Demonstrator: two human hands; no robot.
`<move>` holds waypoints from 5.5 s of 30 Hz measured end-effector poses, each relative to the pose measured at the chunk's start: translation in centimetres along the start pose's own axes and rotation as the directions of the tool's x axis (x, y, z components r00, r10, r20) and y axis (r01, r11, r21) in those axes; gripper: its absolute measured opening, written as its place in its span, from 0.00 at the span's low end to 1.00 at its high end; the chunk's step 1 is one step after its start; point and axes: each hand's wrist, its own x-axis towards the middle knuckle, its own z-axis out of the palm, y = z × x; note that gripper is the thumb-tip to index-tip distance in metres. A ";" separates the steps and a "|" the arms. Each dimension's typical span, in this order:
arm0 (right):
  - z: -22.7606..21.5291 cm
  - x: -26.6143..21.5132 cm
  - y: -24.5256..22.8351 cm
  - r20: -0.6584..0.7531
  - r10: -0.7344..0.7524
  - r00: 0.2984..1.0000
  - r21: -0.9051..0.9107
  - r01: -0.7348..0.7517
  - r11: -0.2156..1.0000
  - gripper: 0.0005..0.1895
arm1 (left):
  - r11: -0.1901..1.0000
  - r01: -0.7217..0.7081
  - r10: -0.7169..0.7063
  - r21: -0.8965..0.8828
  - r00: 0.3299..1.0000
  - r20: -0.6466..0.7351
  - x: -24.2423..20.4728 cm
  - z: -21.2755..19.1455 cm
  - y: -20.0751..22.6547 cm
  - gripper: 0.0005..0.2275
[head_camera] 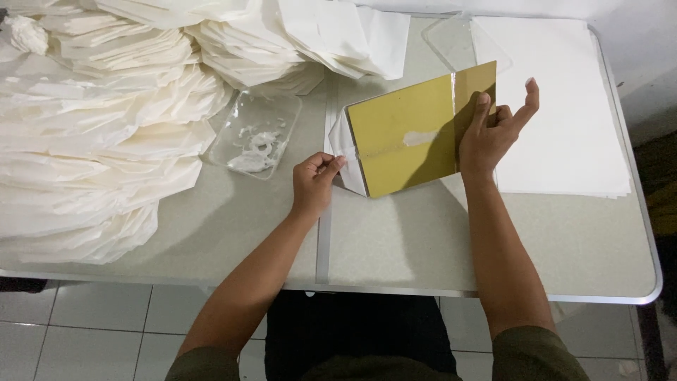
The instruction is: The person folds a white sheet of paper around a yellow cardboard template on a table. They align the paper edges, fold the sides over the template, and press the folds flat. The person repeats the folding process to secure the paper around the template.
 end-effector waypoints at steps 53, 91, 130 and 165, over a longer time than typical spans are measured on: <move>-1.2 0.4 0.9 0.107 0.004 0.994 -0.140 0.011 0.990 0.29 | 0.994 -0.078 0.066 0.071 0.986 0.156 0.0 0.1 -0.7 0.17; -5.8 4.2 0.0 0.110 0.292 0.950 -0.163 -0.272 0.948 0.24 | 0.997 0.061 -0.066 0.045 0.990 0.121 -0.6 -1.7 2.9 0.14; -4.7 2.9 -1.3 0.232 0.297 0.926 -0.403 -0.186 0.896 0.24 | 0.988 -0.014 -0.027 0.154 0.965 0.262 -1.4 -9.4 12.6 0.07; 3.1 -5.4 -4.6 0.637 0.360 0.682 -0.649 0.222 0.728 0.50 | 0.231 -0.277 -0.194 0.933 0.926 0.323 -1.4 8.0 3.8 0.32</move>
